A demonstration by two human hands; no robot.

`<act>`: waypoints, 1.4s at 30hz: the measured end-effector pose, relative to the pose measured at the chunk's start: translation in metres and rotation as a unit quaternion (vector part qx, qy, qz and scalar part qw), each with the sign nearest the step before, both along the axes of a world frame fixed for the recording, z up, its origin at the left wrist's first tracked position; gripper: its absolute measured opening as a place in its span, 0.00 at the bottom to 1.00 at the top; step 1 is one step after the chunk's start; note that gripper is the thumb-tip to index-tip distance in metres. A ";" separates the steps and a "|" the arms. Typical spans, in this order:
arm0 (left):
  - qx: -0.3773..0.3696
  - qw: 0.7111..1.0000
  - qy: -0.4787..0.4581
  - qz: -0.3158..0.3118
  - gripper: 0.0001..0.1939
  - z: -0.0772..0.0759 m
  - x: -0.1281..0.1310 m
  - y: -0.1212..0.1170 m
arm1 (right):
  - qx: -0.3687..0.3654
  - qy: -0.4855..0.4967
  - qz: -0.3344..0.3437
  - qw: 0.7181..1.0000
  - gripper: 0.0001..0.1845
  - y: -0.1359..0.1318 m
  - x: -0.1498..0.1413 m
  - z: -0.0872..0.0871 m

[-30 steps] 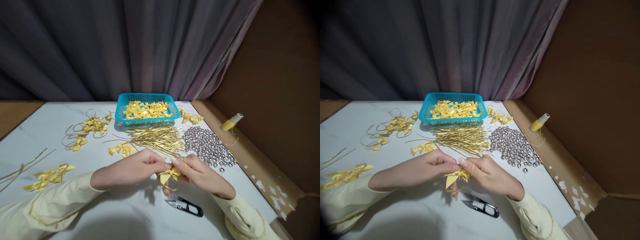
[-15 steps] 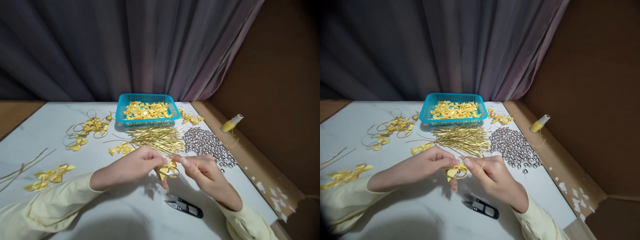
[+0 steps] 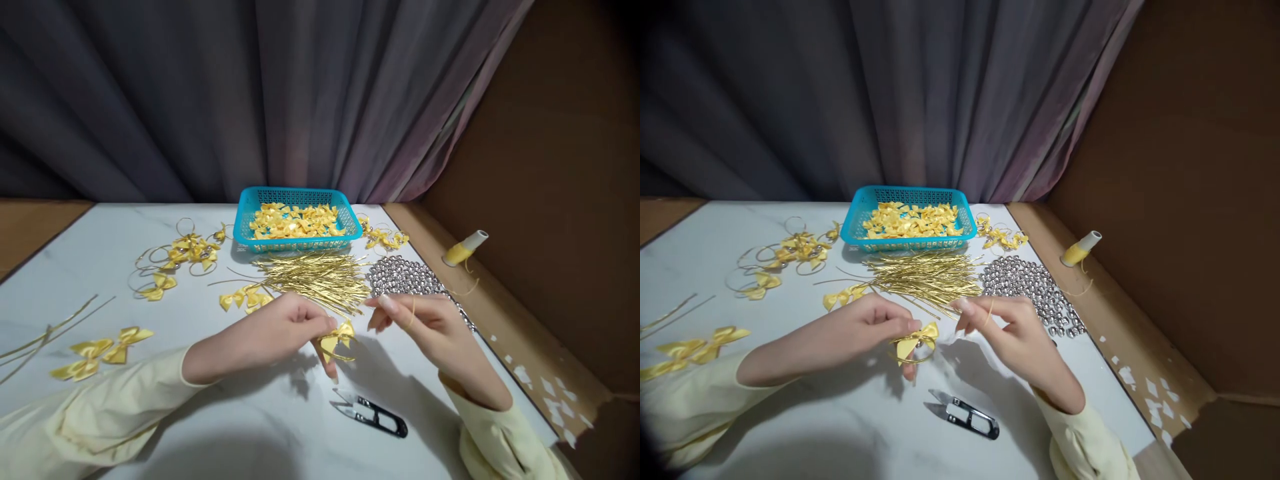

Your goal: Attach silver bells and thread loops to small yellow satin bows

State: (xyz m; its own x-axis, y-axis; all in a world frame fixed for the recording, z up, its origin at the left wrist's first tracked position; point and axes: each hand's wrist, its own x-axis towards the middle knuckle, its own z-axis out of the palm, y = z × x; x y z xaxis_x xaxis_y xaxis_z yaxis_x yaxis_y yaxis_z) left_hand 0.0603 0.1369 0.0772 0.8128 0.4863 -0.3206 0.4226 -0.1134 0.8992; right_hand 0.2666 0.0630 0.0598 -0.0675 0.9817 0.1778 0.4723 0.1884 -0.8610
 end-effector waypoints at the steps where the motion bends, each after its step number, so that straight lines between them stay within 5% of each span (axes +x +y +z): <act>1: -0.007 1.000 -0.002 -0.002 0.21 0.000 0.000 0.000 | -0.040 0.008 0.000 0.999 0.17 0.003 0.005 0.001; 8: -0.148 0.989 -0.016 -0.008 0.18 -0.009 0.002 -0.003 | -0.255 0.108 0.049 0.960 0.17 0.008 0.035 -0.026; 12: -0.284 0.958 -0.030 -0.015 0.16 -0.027 0.004 -0.005 | -0.233 0.029 -0.009 0.972 0.17 -0.010 0.041 -0.043; 16: -0.342 0.939 -0.013 -0.019 0.16 -0.048 0.005 -0.007 | -0.163 -0.018 -0.058 0.985 0.15 -0.028 0.039 -0.044; 21: -0.285 0.958 -0.003 0.031 0.11 -0.058 0.005 -0.006 | -0.078 -0.107 -0.097 0.987 0.11 -0.046 0.018 -0.038; 27: -0.214 0.974 -0.014 0.071 0.09 -0.052 0.006 -0.006 | -0.077 -0.227 0.051 0.970 0.14 -0.073 -0.019 -0.061; 30: -0.220 0.971 -0.017 0.090 0.10 -0.053 0.007 -0.007 | 0.018 -0.290 0.029 0.956 0.10 -0.080 -0.033 -0.081; 36: -0.239 0.964 -0.039 0.109 0.09 -0.053 0.005 -0.007 | 0.226 -0.416 -0.005 0.881 0.11 -0.084 -0.036 -0.103; 39: -0.212 0.971 -0.040 0.106 0.09 -0.054 0.004 -0.007 | 0.216 -0.364 -0.022 0.906 0.11 -0.087 -0.029 -0.108; 42: -0.174 0.980 -0.031 0.090 0.10 -0.056 0.003 -0.007 | 0.094 -0.194 -0.106 0.971 0.10 -0.088 -0.025 -0.105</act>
State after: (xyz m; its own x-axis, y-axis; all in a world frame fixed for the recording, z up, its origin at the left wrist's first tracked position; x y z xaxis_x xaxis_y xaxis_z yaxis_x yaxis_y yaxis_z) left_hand 0.0631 0.1294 0.0214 0.7465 0.4935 -0.4463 0.3517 0.2767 0.8943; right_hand 0.2416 -0.0255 -0.0449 0.0346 0.9335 0.3569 0.7992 0.1886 -0.5707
